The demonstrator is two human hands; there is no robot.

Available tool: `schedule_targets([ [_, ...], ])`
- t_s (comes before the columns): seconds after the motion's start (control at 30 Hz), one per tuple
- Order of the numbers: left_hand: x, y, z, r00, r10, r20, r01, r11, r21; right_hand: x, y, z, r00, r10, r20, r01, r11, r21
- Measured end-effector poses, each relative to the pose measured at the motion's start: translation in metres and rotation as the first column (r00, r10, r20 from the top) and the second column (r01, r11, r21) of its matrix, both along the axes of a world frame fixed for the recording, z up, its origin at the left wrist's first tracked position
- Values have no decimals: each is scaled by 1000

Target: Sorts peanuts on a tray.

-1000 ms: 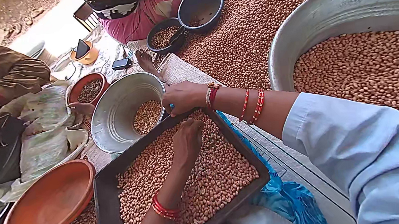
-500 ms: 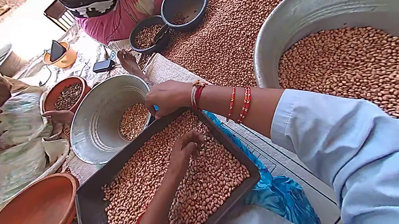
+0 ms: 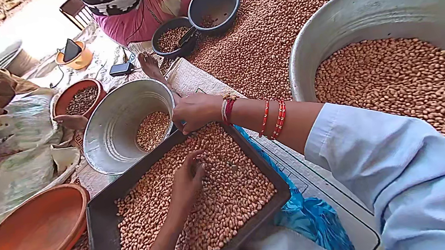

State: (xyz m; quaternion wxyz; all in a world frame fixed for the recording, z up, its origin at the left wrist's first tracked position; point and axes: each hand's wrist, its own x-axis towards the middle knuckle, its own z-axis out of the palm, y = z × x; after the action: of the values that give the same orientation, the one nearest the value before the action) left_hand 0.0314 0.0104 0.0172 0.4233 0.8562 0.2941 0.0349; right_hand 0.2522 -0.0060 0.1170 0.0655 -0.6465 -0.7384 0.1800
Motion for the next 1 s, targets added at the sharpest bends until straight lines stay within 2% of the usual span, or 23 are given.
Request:
schedule_targets([
  [0.07,-5,-10,4,998,-55,29,54,998,43,1,0,2,1000,1,-4,-1,1000,-11],
  [0.13,-5,-33,7,978,-208,34,205,976,71,3,-1,5,1000,-1,-18,1,1000,-19],
  [0.23,-1,-67,9,898,-440,9,430,882,193,5,0,8,1000,-7,-25,6,999,-32],
  [0.33,6,-86,-2,840,-542,-29,514,777,363,4,-1,8,1000,-13,-24,12,999,-46],
  [0.43,9,-92,-6,817,-569,-89,548,721,424,4,0,6,1000,5,-10,-5,999,-37],
  [0.5,9,-86,-4,828,-558,-57,535,753,384,5,1,5,1000,16,-16,-17,999,-34],
  [0.6,13,-65,3,900,-433,41,428,898,98,4,0,9,999,9,-30,-11,999,-48],
  [0.63,13,-59,5,917,-396,53,395,918,28,4,-1,10,999,6,-35,-7,999,-50],
  [0.7,15,-61,18,895,-446,1,445,894,-46,5,-2,10,1000,3,-27,-5,999,-52],
  [0.8,18,-92,35,722,-672,-164,658,740,-136,5,1,6,1000,14,-10,-15,998,-55],
  [0.87,20,-107,33,648,-714,-266,706,694,-143,5,2,4,1000,18,-8,-19,999,-49],
  [0.93,23,-98,27,689,-680,-251,672,729,-132,4,1,3,1000,21,-7,-22,999,-41],
  [1.0,25,-74,26,795,-561,-231,556,826,-94,4,0,3,1000,19,-4,-19,999,-43],
])
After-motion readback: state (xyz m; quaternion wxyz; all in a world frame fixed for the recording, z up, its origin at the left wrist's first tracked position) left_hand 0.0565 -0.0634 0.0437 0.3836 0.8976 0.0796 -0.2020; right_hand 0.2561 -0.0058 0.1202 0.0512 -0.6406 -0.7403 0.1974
